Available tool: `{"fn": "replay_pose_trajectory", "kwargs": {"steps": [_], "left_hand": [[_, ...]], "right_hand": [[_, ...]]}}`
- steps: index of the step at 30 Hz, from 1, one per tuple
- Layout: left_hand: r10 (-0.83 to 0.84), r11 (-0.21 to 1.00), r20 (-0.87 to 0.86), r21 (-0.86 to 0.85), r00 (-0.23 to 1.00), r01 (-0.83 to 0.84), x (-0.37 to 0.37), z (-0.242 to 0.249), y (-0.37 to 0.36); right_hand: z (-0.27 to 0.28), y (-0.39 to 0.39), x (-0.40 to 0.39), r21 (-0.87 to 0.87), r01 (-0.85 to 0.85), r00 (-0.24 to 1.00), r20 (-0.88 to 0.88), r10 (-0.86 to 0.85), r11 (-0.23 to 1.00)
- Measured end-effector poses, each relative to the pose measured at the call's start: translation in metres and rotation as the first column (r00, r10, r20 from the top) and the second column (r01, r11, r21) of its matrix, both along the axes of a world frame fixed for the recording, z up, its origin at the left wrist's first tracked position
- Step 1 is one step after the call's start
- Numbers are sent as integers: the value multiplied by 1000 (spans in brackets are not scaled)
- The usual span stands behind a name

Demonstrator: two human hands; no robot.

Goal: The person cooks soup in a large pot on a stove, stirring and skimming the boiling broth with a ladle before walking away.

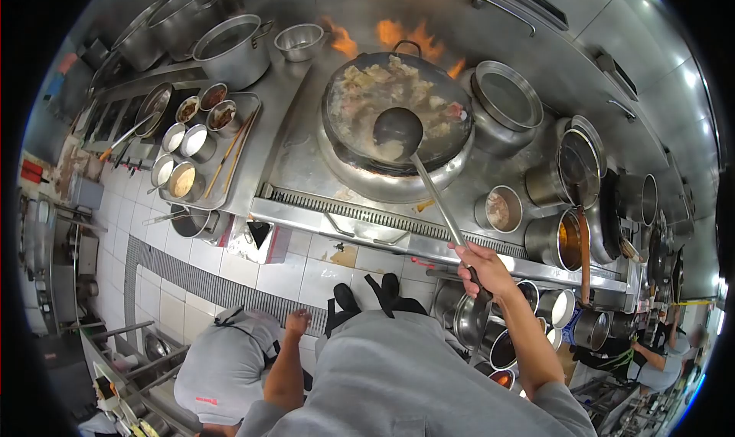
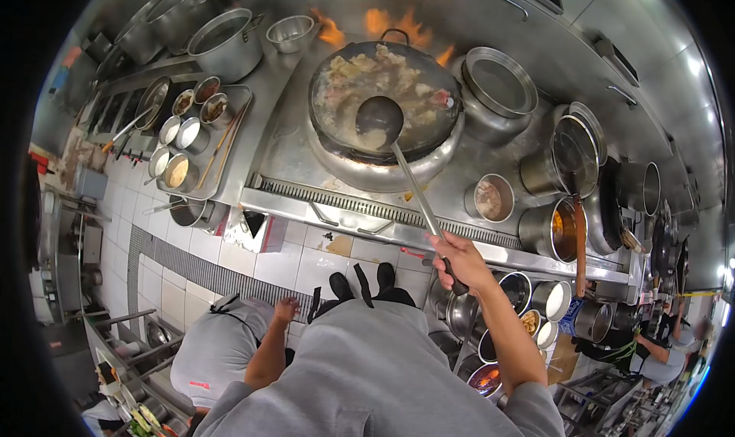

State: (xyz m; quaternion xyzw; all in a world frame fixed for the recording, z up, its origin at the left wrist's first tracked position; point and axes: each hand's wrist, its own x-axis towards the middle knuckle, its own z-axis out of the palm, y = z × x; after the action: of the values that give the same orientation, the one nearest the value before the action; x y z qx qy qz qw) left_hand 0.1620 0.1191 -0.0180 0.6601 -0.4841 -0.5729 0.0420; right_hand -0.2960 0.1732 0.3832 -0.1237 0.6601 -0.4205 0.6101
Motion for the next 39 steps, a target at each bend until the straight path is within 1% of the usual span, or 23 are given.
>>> {"fn": "replay_pose_trajectory", "kwargs": {"steps": [3,5,9,11,12,13,14,15,17,18,20,22,24,25,27,28,30,32,33,34,36,37,39], "left_hand": [[32,999,-23,-7,999,-32,-3,8,4],[118,993,-70,6,991,-118,-5,9,6],[132,991,-81,21,988,-130,-2,3,8],[17,1000,-43,12,999,-16,-4,7,6],[20,1000,-37,23,999,-19,-6,5,4],[-10,1000,-24,-2,1000,10,-3,-10,5],[-41,999,-7,-23,999,41,1,-10,7],[-38,999,3,-12,999,38,3,-10,7],[147,989,-136,48,980,-141,-9,10,6],[150,988,-139,44,979,-145,-12,21,5],[103,993,-65,63,992,-99,-14,29,0],[108,993,-68,53,992,-105,-12,32,0],[108,993,-72,45,992,-105,-8,30,7],[151,988,-79,57,985,-146,-7,33,10],[191,980,-85,72,978,-185,-3,41,19],[181,981,-60,85,982,-176,-1,43,24],[160,983,-36,92,986,-156,9,36,31],[124,981,1,148,992,-123,20,22,40],[64,984,17,168,998,-66,24,18,42],[53,985,17,166,998,-55,22,22,40],[62,981,51,182,997,-70,16,35,38],[50,982,48,182,998,-58,14,34,35],[149,978,-54,154,987,-139,11,26,31]], "right_hand": [[-7,-10,12,9,-6,1000,25,6,1000],[-10,-16,21,16,21,998,65,-22,1000],[-4,-30,33,19,61,991,118,-62,998],[-1,-39,40,16,28,997,74,-29,999],[0,-43,43,13,-5,1000,30,5,1000],[-1,-47,47,9,-1,999,45,1,1000],[2,-50,53,28,-3,998,60,1,1000],[8,-58,58,17,22,994,106,-23,1000],[10,-71,64,-2,31,988,154,-31,1000],[9,-79,69,-6,28,988,153,-26,1000],[10,-97,78,-45,112,965,243,-98,993],[2,-106,82,-56,128,952,287,-107,990],[-1,-111,86,-72,228,869,465,-170,971],[-7,-111,83,-75,226,870,464,-167,971],[-20,-108,73,-99,304,637,761,-125,948],[-19,-105,70,-98,308,639,758,-129,946],[-17,-96,66,-147,346,554,829,-76,927],[-8,-80,61,-155,368,555,828,-83,917],[-5,-69,56,-158,387,554,827,-92,908],[-1,-57,51,-161,406,554,826,-103,899],[16,-28,40,-154,429,576,805,-139,890],[24,-11,34,-111,457,584,786,-203,883],[39,22,25,-58,510,601,738,-307,858]]}}
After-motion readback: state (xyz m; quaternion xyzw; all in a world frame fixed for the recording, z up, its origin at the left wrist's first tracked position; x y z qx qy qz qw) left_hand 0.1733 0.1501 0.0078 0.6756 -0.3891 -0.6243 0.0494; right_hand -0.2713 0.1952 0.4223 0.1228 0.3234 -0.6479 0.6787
